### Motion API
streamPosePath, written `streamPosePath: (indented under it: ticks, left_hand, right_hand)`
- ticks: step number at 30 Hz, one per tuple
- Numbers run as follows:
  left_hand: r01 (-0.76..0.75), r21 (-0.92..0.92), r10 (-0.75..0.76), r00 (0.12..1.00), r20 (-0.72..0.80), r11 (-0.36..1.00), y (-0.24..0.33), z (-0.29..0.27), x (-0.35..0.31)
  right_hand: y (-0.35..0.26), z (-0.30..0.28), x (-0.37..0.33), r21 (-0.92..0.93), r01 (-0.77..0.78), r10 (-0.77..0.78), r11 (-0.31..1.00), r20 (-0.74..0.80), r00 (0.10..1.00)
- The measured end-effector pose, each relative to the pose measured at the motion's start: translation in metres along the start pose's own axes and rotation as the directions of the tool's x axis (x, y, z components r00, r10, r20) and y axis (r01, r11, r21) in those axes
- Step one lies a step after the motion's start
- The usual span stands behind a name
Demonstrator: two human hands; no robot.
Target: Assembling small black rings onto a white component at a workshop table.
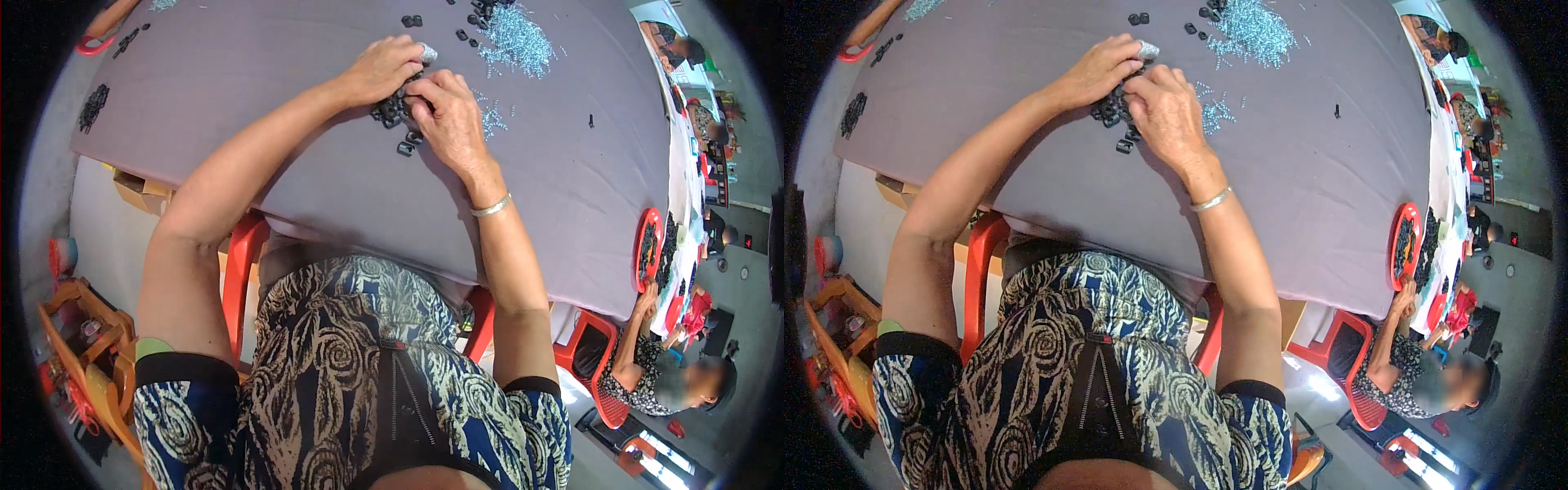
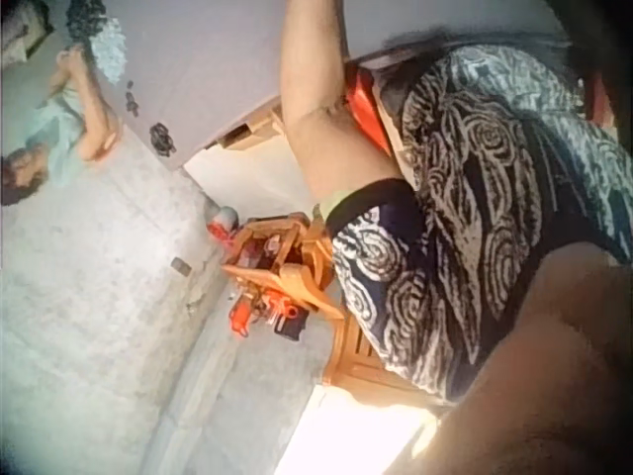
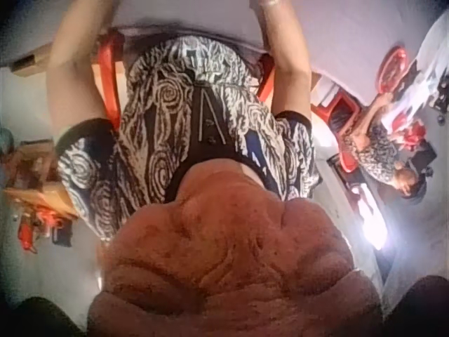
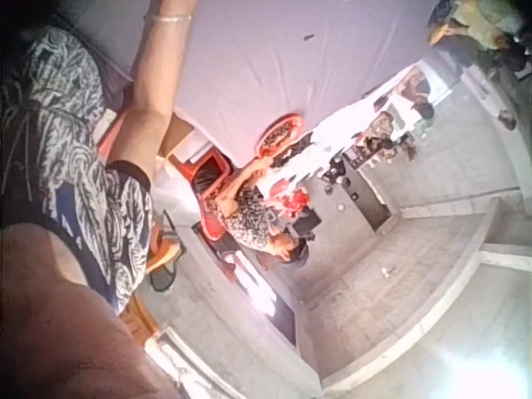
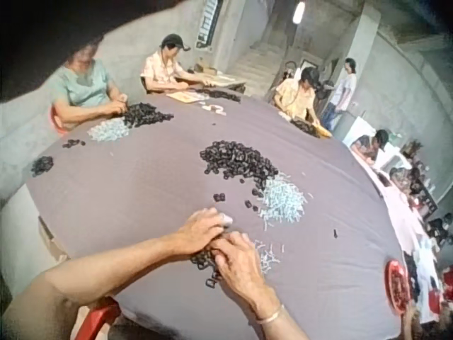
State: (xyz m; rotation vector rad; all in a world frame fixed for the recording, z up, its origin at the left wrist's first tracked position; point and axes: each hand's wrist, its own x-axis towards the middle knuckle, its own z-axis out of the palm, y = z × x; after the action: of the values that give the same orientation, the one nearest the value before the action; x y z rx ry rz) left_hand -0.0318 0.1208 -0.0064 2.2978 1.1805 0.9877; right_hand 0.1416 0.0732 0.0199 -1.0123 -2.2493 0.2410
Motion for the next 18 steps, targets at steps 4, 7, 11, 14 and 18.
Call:
streamPosePath:
  ticks: [4,7,11,14,18]
  left_hand:
    - [-0.040,0.041,0.040,0.999,0.010,0.998,0.021,-0.007,-0.027]
    - [-0.086,0.196,0.102,0.992,-0.074,0.977,0.036,-0.004,-0.045]
    - [0.064,0.049,-0.058,0.991,-0.124,0.997,0.035,-0.014,-0.048]
    - [0.189,-0.024,-0.191,0.976,-0.108,0.982,0.034,-0.023,-0.057]
    - [0.219,-0.201,-0.259,0.944,-0.202,0.955,0.038,-0.028,-0.075]
  right_hand:
    - [0.006,-0.012,-0.004,0.043,0.009,-0.010,0.999,0.023,1.000]
    - [0.002,-0.020,-0.009,-0.004,-0.008,0.008,1.000,0.000,1.000]
    - [0.002,-0.026,-0.011,0.193,-0.145,0.166,0.970,-0.102,0.981]
    - [-0.002,-0.040,-0.018,0.254,-0.269,0.284,0.929,-0.022,0.959]
    - [-0.012,-0.045,-0.033,0.268,-0.311,0.299,0.912,0.086,0.950]
